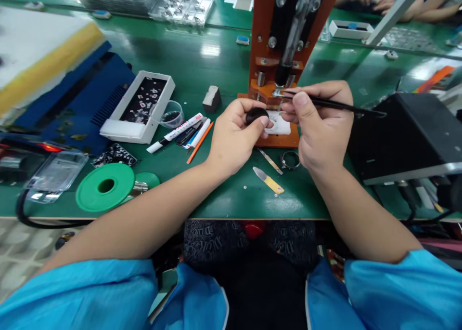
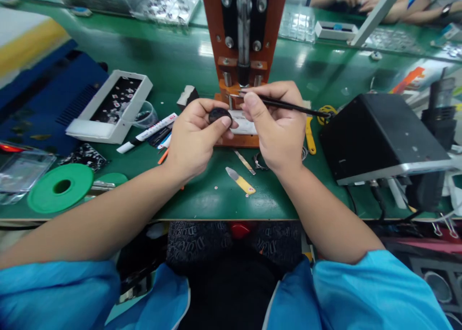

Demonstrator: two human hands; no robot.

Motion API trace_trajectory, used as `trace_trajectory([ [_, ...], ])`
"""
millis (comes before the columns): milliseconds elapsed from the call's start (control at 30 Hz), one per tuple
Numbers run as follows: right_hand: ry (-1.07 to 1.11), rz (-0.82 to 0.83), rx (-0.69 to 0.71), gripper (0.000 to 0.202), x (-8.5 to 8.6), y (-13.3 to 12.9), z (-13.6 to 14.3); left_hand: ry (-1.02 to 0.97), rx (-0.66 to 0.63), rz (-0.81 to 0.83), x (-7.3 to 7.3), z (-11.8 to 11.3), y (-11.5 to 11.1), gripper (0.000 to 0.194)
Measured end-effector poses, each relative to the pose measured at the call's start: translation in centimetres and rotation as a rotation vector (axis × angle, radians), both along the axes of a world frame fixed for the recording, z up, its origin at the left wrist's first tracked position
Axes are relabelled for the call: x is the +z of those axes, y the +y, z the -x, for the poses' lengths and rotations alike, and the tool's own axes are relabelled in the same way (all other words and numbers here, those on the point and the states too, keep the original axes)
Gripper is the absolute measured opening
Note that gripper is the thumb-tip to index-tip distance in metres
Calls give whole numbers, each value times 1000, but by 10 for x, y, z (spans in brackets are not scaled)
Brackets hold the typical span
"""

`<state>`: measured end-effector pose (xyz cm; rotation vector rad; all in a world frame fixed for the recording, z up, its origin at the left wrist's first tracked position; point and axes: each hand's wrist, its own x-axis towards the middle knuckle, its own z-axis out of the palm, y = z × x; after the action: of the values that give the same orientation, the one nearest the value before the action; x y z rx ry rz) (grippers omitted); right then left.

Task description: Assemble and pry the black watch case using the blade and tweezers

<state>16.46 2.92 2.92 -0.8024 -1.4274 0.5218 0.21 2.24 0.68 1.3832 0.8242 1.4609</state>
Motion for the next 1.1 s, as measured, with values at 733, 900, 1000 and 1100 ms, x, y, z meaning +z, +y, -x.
trace_trajectory([
  [733,-202,-69,151,15,17,-5,-15,375,89,-374,-14,13,13,35],
  [900,-406,-142,154,19,17,-3,-21,490,164,-341,-22,18,26,27],
  [1000,-417,-201,120,15,11,8,-19,584,223,-350,-25,18,31,40],
  [1100,-423,-199,85,13,6,16,-17,678,205,-519,-18,13,27,54],
])
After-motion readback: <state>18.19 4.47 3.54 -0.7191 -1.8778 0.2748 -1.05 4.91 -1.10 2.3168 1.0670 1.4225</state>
